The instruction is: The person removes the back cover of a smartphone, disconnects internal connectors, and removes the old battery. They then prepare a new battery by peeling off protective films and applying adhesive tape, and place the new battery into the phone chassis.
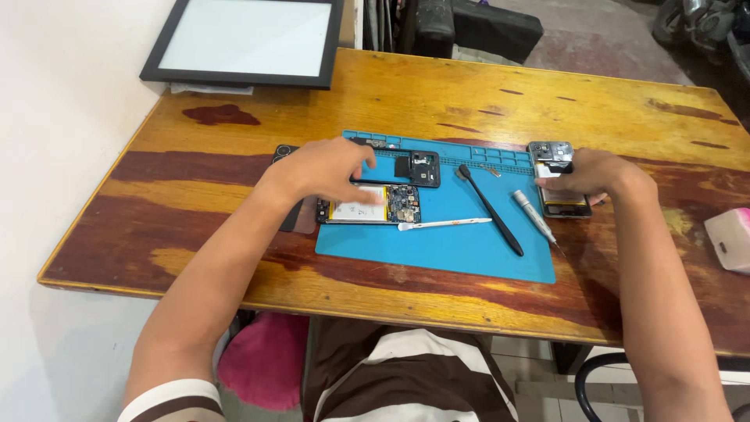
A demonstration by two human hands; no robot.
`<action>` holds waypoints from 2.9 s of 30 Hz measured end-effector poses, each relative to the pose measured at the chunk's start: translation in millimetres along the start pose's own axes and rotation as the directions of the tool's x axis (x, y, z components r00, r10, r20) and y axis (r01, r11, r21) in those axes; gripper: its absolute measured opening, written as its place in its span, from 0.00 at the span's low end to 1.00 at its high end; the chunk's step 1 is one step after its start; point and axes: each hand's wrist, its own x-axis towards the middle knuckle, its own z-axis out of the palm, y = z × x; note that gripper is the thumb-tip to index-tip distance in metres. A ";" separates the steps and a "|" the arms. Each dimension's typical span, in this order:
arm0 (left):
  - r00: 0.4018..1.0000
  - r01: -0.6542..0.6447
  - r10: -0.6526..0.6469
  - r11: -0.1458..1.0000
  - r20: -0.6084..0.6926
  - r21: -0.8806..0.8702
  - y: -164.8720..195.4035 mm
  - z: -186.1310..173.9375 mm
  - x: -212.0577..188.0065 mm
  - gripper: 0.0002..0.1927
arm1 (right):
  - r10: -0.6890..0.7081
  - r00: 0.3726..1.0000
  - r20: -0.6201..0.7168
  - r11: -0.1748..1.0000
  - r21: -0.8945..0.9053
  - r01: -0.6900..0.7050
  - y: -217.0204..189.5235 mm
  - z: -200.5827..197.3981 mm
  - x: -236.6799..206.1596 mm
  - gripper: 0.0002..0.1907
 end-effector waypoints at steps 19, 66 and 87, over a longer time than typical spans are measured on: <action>0.987 0.012 -0.034 0.990 0.157 0.142 3.5 17.3 2.7 0.50 | -0.048 0.996 -0.076 0.996 -0.079 0.042 0.3 -3.0 -2.8 0.38; 0.898 -0.067 -0.439 -0.066 -0.031 -0.996 14.1 76.0 45.1 0.35 | -0.878 0.392 -0.274 0.440 -0.143 0.886 -63.2 63.4 -25.5 0.21; 0.904 -0.149 -0.415 -0.095 -0.097 -0.984 22.2 74.3 37.7 0.21 | -0.861 0.351 -0.368 0.424 -0.136 0.895 -66.0 64.5 -31.9 0.15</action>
